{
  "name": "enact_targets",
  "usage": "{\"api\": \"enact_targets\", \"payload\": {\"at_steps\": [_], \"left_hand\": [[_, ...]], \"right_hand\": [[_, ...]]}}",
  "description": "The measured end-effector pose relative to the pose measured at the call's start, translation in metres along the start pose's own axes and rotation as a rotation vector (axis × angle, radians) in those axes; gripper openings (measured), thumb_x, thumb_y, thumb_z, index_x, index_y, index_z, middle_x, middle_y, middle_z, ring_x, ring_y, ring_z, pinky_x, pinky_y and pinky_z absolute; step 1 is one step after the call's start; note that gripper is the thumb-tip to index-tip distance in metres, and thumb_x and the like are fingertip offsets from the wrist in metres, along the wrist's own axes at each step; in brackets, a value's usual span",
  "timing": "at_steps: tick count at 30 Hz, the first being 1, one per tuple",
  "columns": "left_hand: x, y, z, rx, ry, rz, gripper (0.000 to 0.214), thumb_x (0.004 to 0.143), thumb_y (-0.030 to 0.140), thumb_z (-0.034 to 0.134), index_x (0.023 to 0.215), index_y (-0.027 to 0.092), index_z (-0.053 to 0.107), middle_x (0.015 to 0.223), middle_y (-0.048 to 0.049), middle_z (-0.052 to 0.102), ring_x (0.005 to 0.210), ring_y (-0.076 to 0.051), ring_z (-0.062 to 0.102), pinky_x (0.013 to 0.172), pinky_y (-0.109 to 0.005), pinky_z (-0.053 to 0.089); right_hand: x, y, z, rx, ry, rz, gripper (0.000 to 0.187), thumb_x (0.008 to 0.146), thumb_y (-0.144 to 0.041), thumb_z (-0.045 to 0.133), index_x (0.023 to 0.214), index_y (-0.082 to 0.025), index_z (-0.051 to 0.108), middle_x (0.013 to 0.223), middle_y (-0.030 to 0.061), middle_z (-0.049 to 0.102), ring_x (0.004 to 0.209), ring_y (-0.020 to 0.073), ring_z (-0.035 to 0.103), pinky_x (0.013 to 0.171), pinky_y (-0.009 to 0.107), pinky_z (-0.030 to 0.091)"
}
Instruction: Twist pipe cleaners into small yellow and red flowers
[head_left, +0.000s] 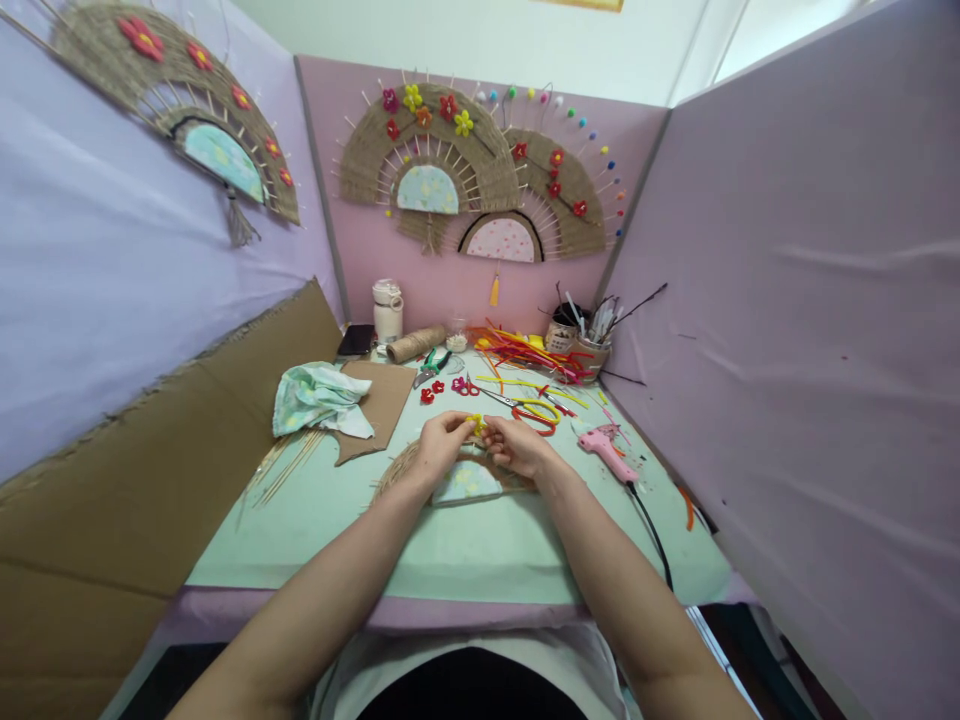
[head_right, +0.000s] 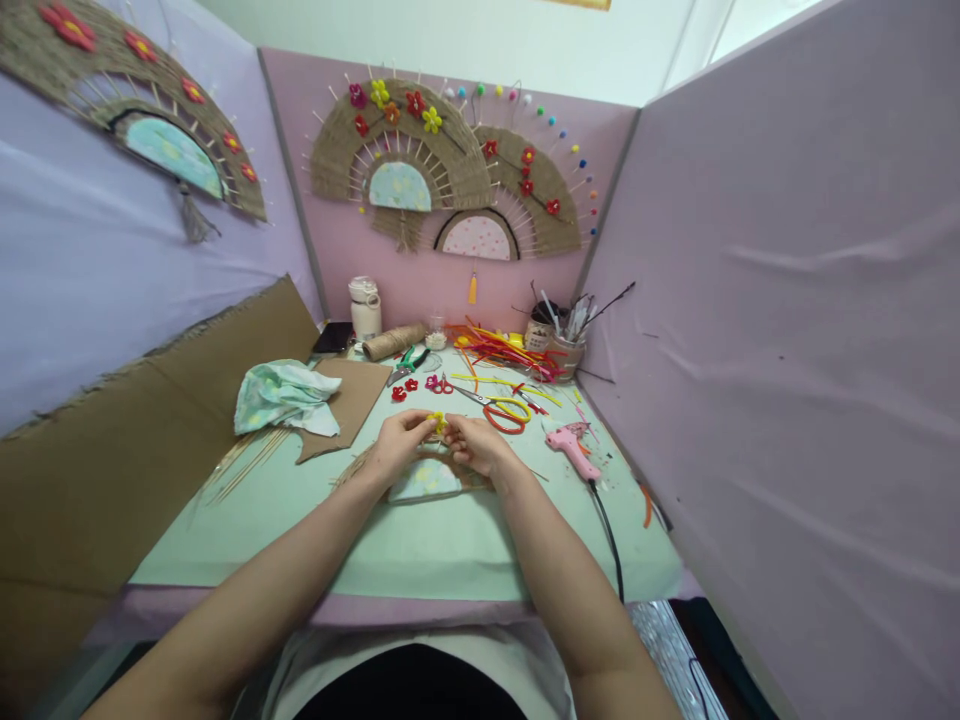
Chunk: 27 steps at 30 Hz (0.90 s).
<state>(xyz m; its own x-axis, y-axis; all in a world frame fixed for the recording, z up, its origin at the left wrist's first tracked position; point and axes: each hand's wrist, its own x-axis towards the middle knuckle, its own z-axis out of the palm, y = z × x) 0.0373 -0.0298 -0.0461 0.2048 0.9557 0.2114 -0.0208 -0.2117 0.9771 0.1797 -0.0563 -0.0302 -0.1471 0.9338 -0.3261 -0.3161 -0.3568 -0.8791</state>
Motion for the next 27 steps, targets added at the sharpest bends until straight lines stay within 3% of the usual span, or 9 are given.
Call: {"api": "enact_targets", "payload": {"at_steps": [7, 13, 16, 20, 22, 27], "left_hand": [[-0.001, 0.001, 0.000, 0.120, 0.004, 0.060, 0.018, 0.069, 0.031, 0.062, 0.073, 0.015, 0.069, 0.072, -0.0036, 0.068, 0.068, -0.016, 0.059, 0.065, -0.025, 0.044], [-0.002, 0.003, -0.001, 0.202, 0.000, 0.042, 0.021, 0.069, 0.032, 0.060, 0.073, 0.013, 0.068, 0.071, -0.0041, 0.068, 0.067, -0.016, 0.059, 0.064, -0.026, 0.043], [-0.001, 0.002, 0.000, 0.155, 0.043, -0.001, 0.022, 0.067, 0.033, 0.062, 0.072, 0.013, 0.067, 0.068, -0.0039, 0.066, 0.064, -0.015, 0.058, 0.062, -0.025, 0.043], [0.001, -0.001, 0.002, -0.031, 0.065, -0.118, 0.023, 0.063, 0.034, 0.065, 0.071, 0.012, 0.066, 0.066, -0.0030, 0.064, 0.060, -0.013, 0.055, 0.057, -0.023, 0.043], [0.002, -0.003, 0.002, -0.089, 0.056, -0.166, 0.023, 0.061, 0.033, 0.067, 0.070, 0.011, 0.065, 0.063, -0.0023, 0.062, 0.058, -0.011, 0.054, 0.055, -0.022, 0.042], [0.003, 0.000, 0.001, -0.217, 0.001, -0.260, 0.027, 0.059, 0.033, 0.070, 0.074, 0.011, 0.063, 0.064, -0.0024, 0.062, 0.057, -0.010, 0.055, 0.056, -0.021, 0.043]], "right_hand": [[0.003, 0.004, -0.003, 0.106, -0.051, -0.001, 0.008, 0.069, -0.012, 0.061, 0.067, -0.012, 0.053, 0.053, -0.0039, 0.045, 0.040, 0.0009, 0.028, 0.031, 0.011, 0.016], [0.005, 0.008, 0.000, 0.010, -0.025, -0.085, 0.015, 0.066, -0.013, 0.061, 0.058, -0.014, 0.049, 0.049, -0.0049, 0.041, 0.040, 0.0020, 0.025, 0.032, 0.014, 0.015], [0.002, 0.009, 0.005, -0.192, 0.069, -0.291, 0.012, 0.068, -0.019, 0.058, 0.060, -0.016, 0.051, 0.049, -0.0052, 0.040, 0.042, 0.0045, 0.028, 0.037, 0.017, 0.021], [-0.004, 0.010, 0.009, -0.724, 0.256, -0.781, 0.010, 0.070, -0.022, 0.056, 0.062, -0.017, 0.054, 0.060, -0.0014, 0.050, 0.056, 0.0097, 0.042, 0.053, 0.022, 0.035], [-0.005, 0.010, 0.008, -0.899, 0.277, -0.913, 0.009, 0.072, -0.022, 0.054, 0.064, -0.017, 0.055, 0.065, 0.0000, 0.052, 0.061, 0.0113, 0.045, 0.059, 0.024, 0.036], [0.002, 0.008, 0.002, -0.819, 0.277, -0.764, 0.012, 0.072, -0.024, 0.051, 0.070, -0.016, 0.059, 0.064, 0.0003, 0.058, 0.058, 0.0114, 0.049, 0.056, 0.023, 0.038]]}}
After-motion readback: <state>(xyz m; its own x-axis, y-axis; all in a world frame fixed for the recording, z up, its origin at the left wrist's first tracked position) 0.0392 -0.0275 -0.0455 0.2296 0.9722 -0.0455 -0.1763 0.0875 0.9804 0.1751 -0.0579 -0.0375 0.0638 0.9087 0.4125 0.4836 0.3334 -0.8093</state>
